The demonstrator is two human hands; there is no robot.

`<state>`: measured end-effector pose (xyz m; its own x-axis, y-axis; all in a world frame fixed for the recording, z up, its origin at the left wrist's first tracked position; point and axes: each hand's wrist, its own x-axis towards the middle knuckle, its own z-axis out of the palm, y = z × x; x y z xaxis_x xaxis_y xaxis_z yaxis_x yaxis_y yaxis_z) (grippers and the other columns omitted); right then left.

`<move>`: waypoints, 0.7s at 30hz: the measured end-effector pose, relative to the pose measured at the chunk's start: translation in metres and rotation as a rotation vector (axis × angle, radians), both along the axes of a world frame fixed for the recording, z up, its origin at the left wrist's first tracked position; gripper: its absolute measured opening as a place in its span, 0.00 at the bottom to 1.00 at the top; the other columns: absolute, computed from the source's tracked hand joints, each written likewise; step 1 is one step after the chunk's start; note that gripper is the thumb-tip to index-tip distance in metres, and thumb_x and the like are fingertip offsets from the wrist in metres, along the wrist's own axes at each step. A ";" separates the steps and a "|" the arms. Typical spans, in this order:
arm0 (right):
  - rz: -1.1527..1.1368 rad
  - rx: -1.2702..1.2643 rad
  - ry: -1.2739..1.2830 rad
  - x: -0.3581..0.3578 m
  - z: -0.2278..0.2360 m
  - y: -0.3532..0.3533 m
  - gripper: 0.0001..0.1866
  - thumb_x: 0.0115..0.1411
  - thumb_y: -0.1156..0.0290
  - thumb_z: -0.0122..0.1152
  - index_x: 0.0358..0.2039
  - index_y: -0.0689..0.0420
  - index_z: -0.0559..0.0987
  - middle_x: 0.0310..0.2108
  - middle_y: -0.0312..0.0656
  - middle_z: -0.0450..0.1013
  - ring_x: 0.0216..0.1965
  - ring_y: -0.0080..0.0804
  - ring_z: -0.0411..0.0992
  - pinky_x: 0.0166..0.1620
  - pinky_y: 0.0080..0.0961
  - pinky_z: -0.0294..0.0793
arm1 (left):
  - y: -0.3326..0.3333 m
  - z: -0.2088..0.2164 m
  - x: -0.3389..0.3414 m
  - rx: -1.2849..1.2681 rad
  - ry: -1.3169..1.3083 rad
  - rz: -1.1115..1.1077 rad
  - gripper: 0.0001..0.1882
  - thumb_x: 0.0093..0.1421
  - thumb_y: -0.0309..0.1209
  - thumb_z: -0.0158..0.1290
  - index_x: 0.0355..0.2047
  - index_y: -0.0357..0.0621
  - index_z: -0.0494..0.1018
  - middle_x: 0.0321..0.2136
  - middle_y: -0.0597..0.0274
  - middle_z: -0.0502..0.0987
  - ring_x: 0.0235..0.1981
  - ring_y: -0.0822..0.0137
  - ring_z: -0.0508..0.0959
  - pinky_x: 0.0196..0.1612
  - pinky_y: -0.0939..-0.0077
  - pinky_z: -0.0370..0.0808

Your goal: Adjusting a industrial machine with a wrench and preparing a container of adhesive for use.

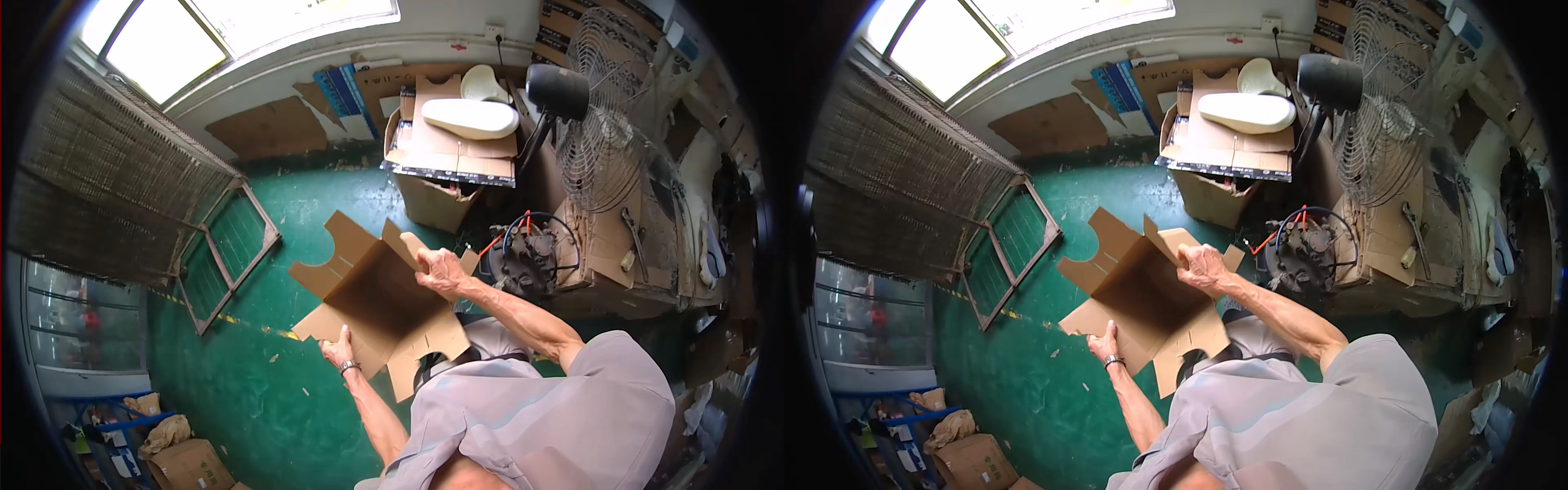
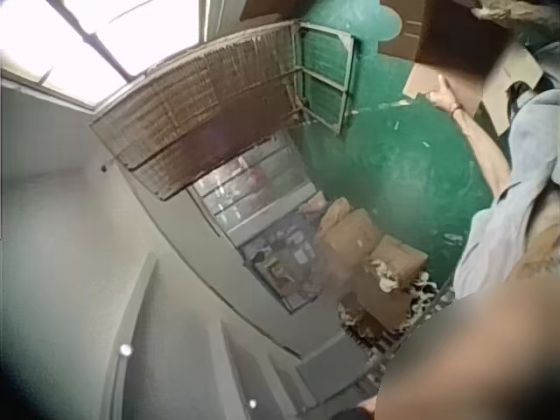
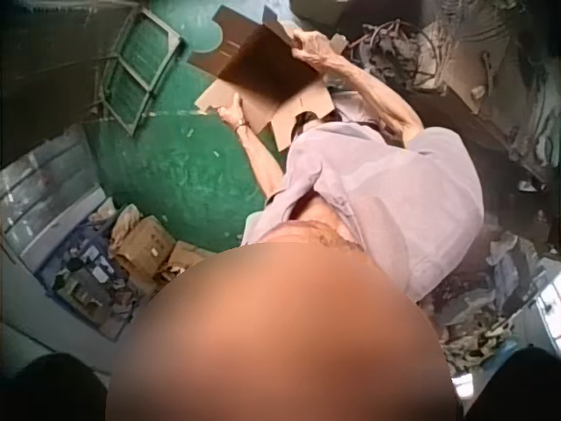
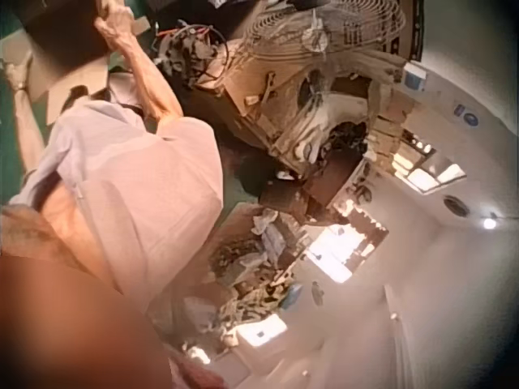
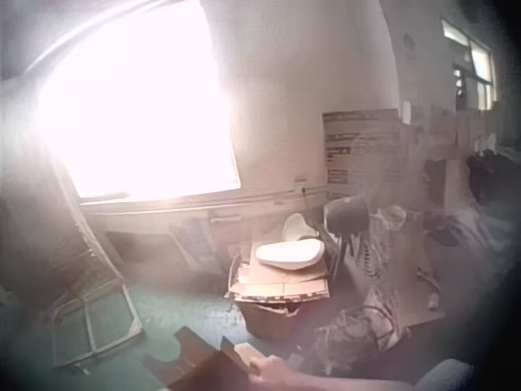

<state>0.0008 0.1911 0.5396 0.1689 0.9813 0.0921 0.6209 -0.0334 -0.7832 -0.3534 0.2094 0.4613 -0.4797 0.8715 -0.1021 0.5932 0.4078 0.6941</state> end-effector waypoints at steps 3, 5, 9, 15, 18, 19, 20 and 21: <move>-0.037 0.297 -0.185 0.047 0.056 0.002 0.13 0.47 0.66 0.66 0.31 0.57 0.74 0.23 0.47 0.74 0.28 0.49 0.74 0.38 0.42 0.72 | 0.022 0.043 0.051 0.297 -0.214 -0.097 0.27 0.46 0.38 0.75 0.36 0.27 0.78 0.41 0.42 0.81 0.39 0.50 0.81 0.48 0.56 0.78; -0.109 0.405 -0.324 0.076 0.101 -0.002 0.13 0.47 0.67 0.67 0.30 0.57 0.73 0.26 0.49 0.73 0.30 0.51 0.72 0.38 0.42 0.71 | 0.045 0.061 0.094 0.489 -0.388 -0.165 0.29 0.51 0.40 0.72 0.41 0.27 0.77 0.43 0.41 0.80 0.42 0.48 0.81 0.49 0.54 0.77; -0.327 0.724 -0.750 0.095 0.143 0.059 0.16 0.53 0.66 0.68 0.40 0.56 0.76 0.36 0.48 0.75 0.40 0.49 0.74 0.45 0.44 0.69 | 0.138 0.058 0.106 0.578 0.471 -0.430 0.34 0.59 0.54 0.61 0.48 0.30 0.76 0.45 0.38 0.80 0.46 0.41 0.78 0.55 0.54 0.74; -0.238 0.030 -1.058 0.150 0.022 0.049 0.31 0.53 0.57 0.64 0.51 0.67 0.75 0.50 0.58 0.73 0.55 0.55 0.70 0.60 0.65 0.60 | 0.112 0.038 0.194 -0.174 -0.131 -1.002 0.32 0.59 0.50 0.62 0.56 0.40 0.75 0.45 0.47 0.83 0.47 0.58 0.83 0.51 0.65 0.78; 0.101 -0.159 -0.218 0.103 -0.089 -0.010 0.17 0.51 0.56 0.60 0.31 0.58 0.80 0.30 0.54 0.79 0.34 0.55 0.78 0.37 0.49 0.76 | 0.024 -0.043 0.140 -0.156 -0.498 -0.738 0.24 0.65 0.44 0.58 0.54 0.41 0.76 0.40 0.56 0.82 0.38 0.69 0.80 0.45 0.71 0.78; 0.154 -0.178 -0.011 0.075 -0.121 -0.029 0.18 0.51 0.56 0.59 0.30 0.59 0.79 0.30 0.55 0.78 0.34 0.57 0.78 0.36 0.48 0.76 | -0.006 -0.092 0.083 -0.257 -0.531 -0.613 0.18 0.66 0.43 0.57 0.47 0.44 0.78 0.32 0.61 0.80 0.29 0.68 0.78 0.35 0.71 0.77; 0.157 -0.423 0.039 0.081 -0.160 -0.078 0.19 0.52 0.57 0.58 0.33 0.62 0.80 0.31 0.54 0.78 0.36 0.53 0.79 0.40 0.47 0.77 | -0.043 -0.122 0.057 -0.610 -0.509 -0.593 0.15 0.66 0.44 0.56 0.40 0.46 0.78 0.26 0.65 0.76 0.21 0.66 0.74 0.25 0.67 0.73; 0.073 -0.553 0.045 0.080 -0.188 -0.135 0.18 0.52 0.58 0.58 0.32 0.63 0.80 0.32 0.57 0.78 0.38 0.53 0.79 0.41 0.47 0.77 | -0.089 -0.161 0.016 -0.756 -0.506 -0.510 0.15 0.65 0.46 0.53 0.36 0.47 0.77 0.24 0.63 0.78 0.16 0.64 0.73 0.20 0.63 0.70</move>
<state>0.0809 0.0565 0.3516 0.0906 0.8906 -0.4456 0.6030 -0.4052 -0.6872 -0.3378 0.1203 0.3000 0.1780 0.5840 -0.7920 0.5282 0.6224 0.5776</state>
